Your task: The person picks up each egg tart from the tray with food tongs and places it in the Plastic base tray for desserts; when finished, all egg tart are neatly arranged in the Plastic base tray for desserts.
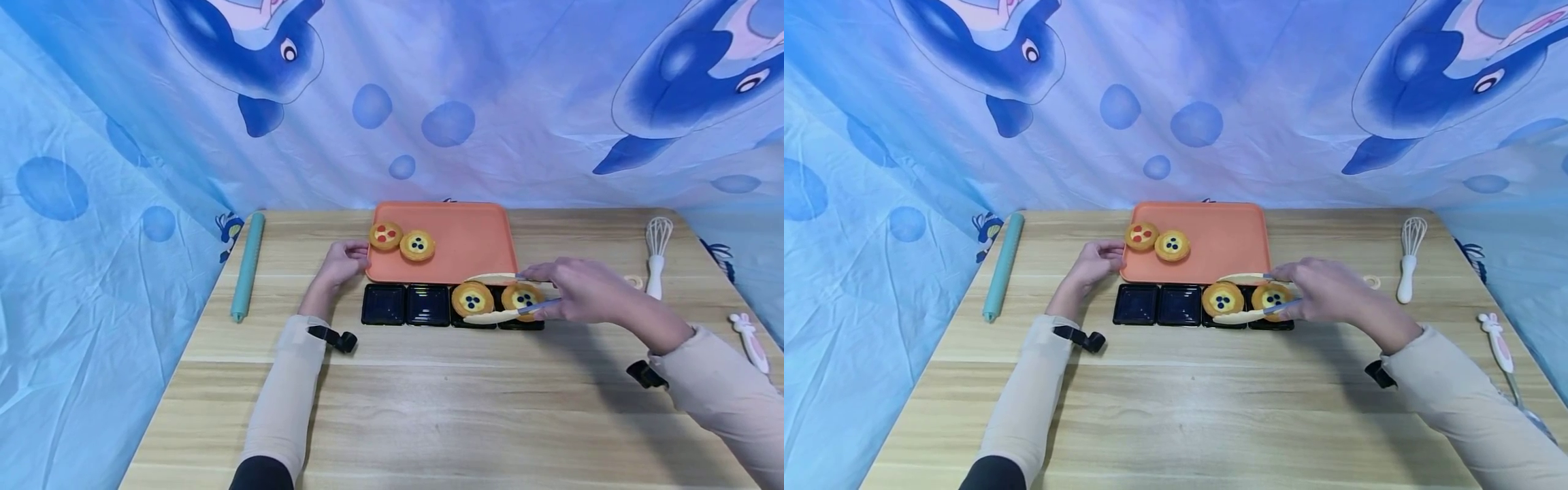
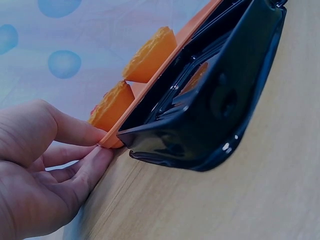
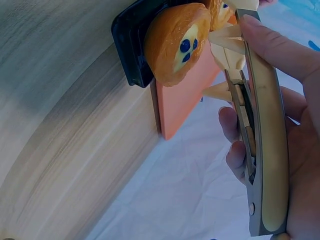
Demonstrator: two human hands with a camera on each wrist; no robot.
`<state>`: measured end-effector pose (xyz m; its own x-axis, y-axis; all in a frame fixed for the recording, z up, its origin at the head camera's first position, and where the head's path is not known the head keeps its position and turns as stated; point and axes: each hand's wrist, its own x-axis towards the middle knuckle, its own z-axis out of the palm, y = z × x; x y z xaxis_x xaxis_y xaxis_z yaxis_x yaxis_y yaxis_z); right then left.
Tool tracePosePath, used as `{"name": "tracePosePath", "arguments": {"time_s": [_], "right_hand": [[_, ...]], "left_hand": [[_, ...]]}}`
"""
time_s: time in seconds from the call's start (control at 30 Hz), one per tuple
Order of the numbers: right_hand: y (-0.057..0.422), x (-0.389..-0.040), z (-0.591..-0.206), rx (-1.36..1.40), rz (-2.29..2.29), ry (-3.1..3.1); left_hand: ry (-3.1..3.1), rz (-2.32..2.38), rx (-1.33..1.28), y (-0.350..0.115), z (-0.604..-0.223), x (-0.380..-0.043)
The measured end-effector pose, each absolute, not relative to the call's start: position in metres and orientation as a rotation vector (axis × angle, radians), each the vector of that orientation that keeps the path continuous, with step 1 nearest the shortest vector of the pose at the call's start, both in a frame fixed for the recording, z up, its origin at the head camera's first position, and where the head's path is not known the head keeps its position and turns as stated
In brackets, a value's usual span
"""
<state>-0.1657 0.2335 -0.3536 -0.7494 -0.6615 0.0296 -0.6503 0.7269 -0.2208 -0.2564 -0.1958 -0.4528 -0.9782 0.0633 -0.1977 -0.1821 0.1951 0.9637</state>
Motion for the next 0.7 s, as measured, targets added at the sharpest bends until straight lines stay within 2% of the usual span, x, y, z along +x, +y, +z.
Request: {"name": "tracePosePath", "arguments": {"time_s": [0.47,0.7], "right_hand": [[0.236,-0.168,-0.348,-1.022,-0.462,2.855],[0.231,-0.185,-0.329,-1.066,-0.571,2.885]], "left_hand": [[2.306,1.865,-0.088,-0.193,-0.455,-0.259],[2.262,1.893,-0.106,-0.196,-0.455,-0.257]]}}
